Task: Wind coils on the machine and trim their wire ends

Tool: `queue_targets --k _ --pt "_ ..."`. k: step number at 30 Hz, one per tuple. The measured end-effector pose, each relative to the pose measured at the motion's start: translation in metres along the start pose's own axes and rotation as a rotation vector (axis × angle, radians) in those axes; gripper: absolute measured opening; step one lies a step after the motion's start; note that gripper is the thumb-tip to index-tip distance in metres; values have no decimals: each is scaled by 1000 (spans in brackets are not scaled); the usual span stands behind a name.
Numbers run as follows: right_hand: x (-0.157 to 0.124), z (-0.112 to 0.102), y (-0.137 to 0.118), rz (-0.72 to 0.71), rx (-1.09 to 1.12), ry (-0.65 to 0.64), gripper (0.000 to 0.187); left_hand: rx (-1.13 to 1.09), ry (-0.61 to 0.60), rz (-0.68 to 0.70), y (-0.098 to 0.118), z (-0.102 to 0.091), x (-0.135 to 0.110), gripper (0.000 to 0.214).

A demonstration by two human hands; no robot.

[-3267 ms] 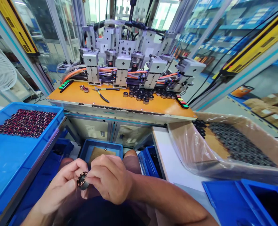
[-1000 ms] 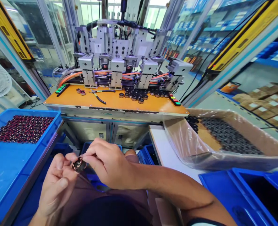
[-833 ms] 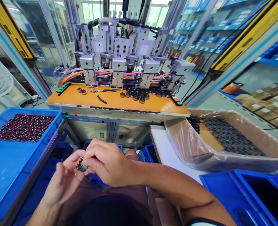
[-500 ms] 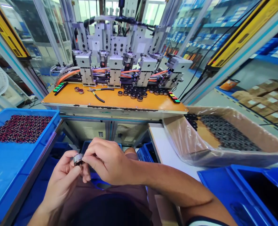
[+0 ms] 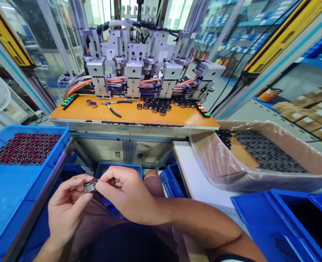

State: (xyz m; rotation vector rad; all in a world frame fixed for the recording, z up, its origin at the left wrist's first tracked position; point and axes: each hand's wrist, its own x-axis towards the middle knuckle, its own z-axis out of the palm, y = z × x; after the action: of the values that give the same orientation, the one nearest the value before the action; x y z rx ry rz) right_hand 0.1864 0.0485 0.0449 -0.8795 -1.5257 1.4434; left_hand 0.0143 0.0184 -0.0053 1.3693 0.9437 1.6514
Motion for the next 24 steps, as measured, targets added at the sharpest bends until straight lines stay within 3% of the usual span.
queue_targets --k 3,5,8,12,14,16,19,21,24 --pt "0 1 -1 270 181 -100 27 -35 -40 -18 -3 -3 1 30" --pt "3 0 0 355 211 -122 35 -99 -67 -40 -4 -5 1 30" --pt "6 -2 5 367 257 -165 40 -160 -104 -52 -4 -6 1 30" --pt "6 0 17 255 349 -289 35 -202 -113 -112 -8 -4 4 24" --pt "6 1 24 74 279 -190 28 -276 -78 -152 -13 -3 7 14" --pt "7 0 31 -256 23 12 22 -279 37 -216 -17 -2 9 14" --pt "13 -7 42 -752 -529 294 19 49 261 -213 -17 -4 4 20" --pt "17 -14 51 -949 -772 376 22 335 220 -73 -10 -5 -3 33" --pt "20 -21 60 -1145 -929 336 26 554 -15 112 7 1 -9 48"
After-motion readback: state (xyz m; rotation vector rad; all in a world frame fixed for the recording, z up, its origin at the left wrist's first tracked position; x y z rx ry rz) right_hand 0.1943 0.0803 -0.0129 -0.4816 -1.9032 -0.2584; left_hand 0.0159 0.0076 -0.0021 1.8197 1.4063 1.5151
